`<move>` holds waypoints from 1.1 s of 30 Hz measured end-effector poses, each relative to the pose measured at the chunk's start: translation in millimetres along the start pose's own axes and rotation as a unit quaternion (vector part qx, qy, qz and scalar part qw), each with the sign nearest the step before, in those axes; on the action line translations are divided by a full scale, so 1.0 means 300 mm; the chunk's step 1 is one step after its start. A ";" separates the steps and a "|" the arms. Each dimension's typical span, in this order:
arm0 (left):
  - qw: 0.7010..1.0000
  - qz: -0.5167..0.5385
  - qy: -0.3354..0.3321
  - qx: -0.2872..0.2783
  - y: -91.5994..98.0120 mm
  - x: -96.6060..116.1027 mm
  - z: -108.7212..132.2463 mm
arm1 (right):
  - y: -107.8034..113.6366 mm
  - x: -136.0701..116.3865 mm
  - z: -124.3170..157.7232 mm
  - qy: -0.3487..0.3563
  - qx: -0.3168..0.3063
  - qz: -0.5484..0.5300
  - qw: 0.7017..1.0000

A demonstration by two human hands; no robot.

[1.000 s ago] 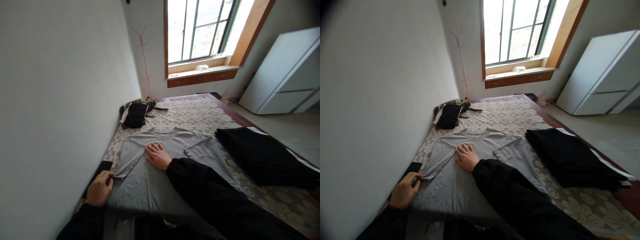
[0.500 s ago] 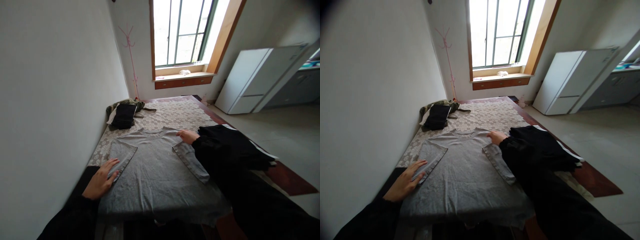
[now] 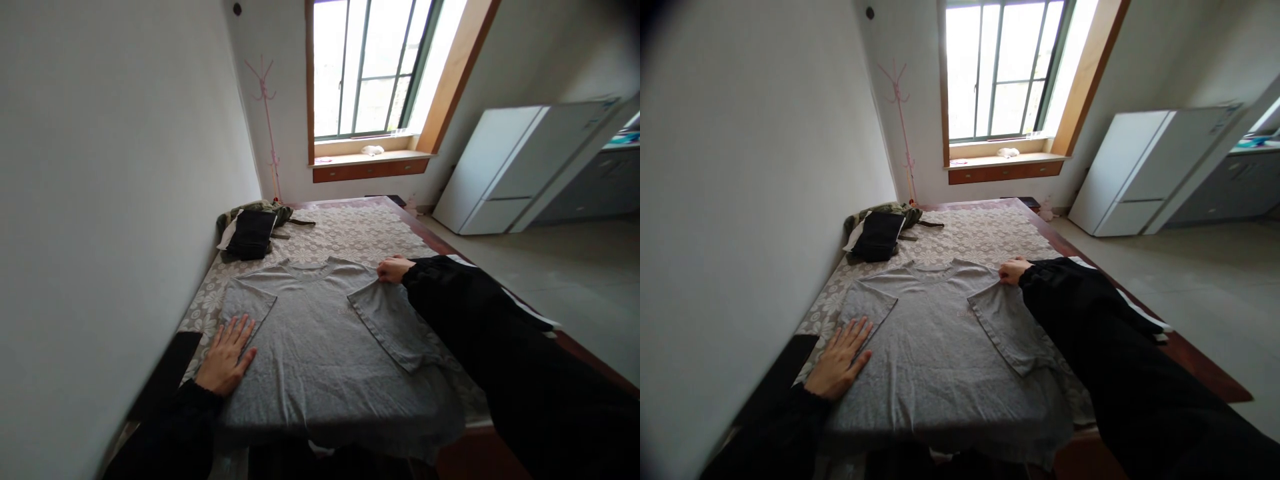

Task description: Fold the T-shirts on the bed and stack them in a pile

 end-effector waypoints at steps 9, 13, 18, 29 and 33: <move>1.000 0.003 0.000 0.008 0.004 0.002 0.001 | -0.006 0.053 -0.015 -0.011 -0.010 -0.004 1.000; 1.000 0.008 0.000 0.013 0.005 0.001 -0.001 | 0.008 0.069 0.000 -0.010 -0.005 -0.012 1.000; 1.000 0.005 -0.001 0.008 0.001 0.000 0.004 | 0.011 0.068 0.011 -0.026 -0.009 0.001 1.000; 0.997 0.062 -0.020 0.037 0.055 0.011 0.019 | 0.078 -0.173 0.305 -0.029 0.170 -0.013 0.985; 0.971 0.133 0.039 0.195 0.124 0.051 0.174 | -0.055 -0.267 0.645 -0.038 0.172 -0.120 0.977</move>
Point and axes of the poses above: each hand's wrist, its own z-axis away from the middle knuckle, its own y-axis out of the back of the hand, x = y × z, the point moved 3 cm from there along -z, towards the middle knuckle, and after that the axes turned 1 degree about -y, right-handed, at the moved point
